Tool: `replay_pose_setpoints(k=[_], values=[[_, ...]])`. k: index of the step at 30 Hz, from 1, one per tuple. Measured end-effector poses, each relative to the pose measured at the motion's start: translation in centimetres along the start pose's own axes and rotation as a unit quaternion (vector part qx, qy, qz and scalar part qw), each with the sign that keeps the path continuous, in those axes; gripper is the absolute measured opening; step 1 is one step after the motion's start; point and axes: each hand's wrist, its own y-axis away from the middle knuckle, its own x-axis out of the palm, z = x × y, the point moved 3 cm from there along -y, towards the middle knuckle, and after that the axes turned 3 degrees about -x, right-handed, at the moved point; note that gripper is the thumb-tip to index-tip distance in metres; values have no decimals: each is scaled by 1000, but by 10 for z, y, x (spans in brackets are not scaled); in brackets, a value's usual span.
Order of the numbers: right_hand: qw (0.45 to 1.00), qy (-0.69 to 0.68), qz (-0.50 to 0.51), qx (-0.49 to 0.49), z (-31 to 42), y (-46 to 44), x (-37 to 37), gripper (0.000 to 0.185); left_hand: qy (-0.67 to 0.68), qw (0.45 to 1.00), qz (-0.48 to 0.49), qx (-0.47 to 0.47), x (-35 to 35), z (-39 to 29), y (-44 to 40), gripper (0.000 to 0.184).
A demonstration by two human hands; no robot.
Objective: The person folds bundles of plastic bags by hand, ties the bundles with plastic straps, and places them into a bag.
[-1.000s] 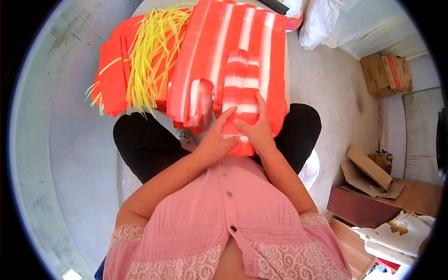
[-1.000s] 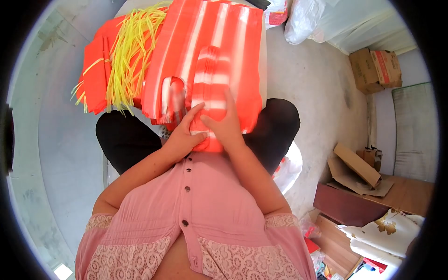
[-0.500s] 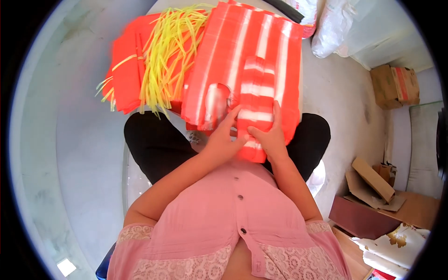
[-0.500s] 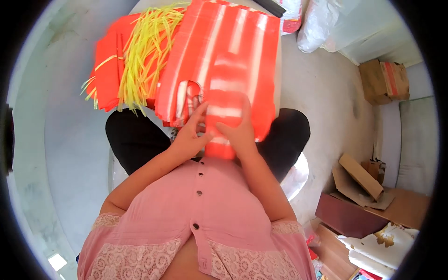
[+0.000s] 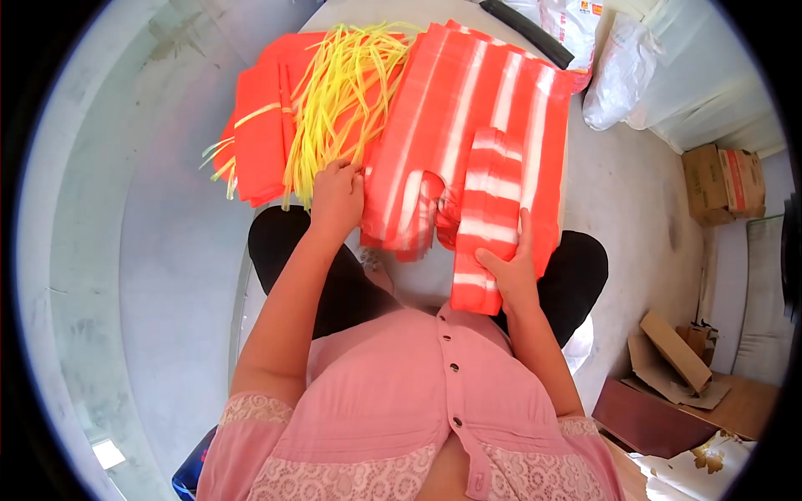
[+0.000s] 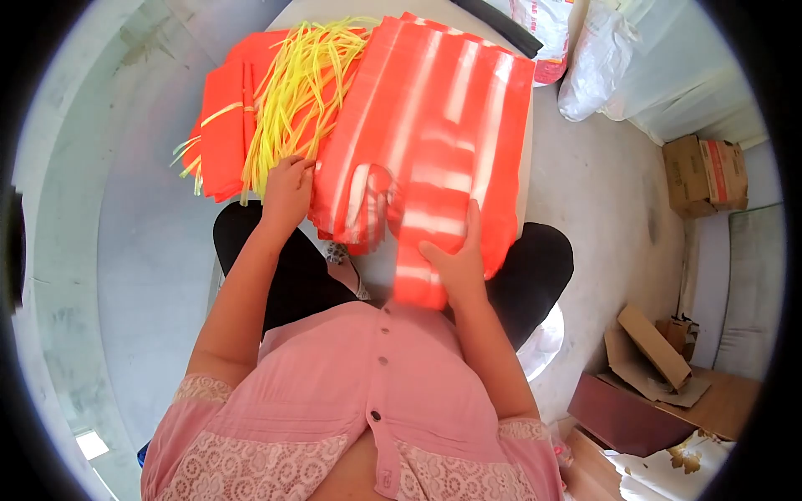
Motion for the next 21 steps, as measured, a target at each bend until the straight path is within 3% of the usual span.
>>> replay_pose_setpoints(k=[4,13,16,17,21], values=[[1000,-17,1,4,2,0,-1,109,-72,997,22,-4,9,12,-3,26],[999,-25,-5,21,16,-1,1,105,-33,999,33,-15,-14,13,0,29],[998,-63,-4,10,18,-4,0,105,63,997,29,-43,-22,9,1,33],[997,-74,-3,11,21,-4,-1,105,151,983,35,-98,-22,7,3,35],[994,-108,-12,-2,32,-6,-8,104,478,831,102,-266,-31,-44,6,40]])
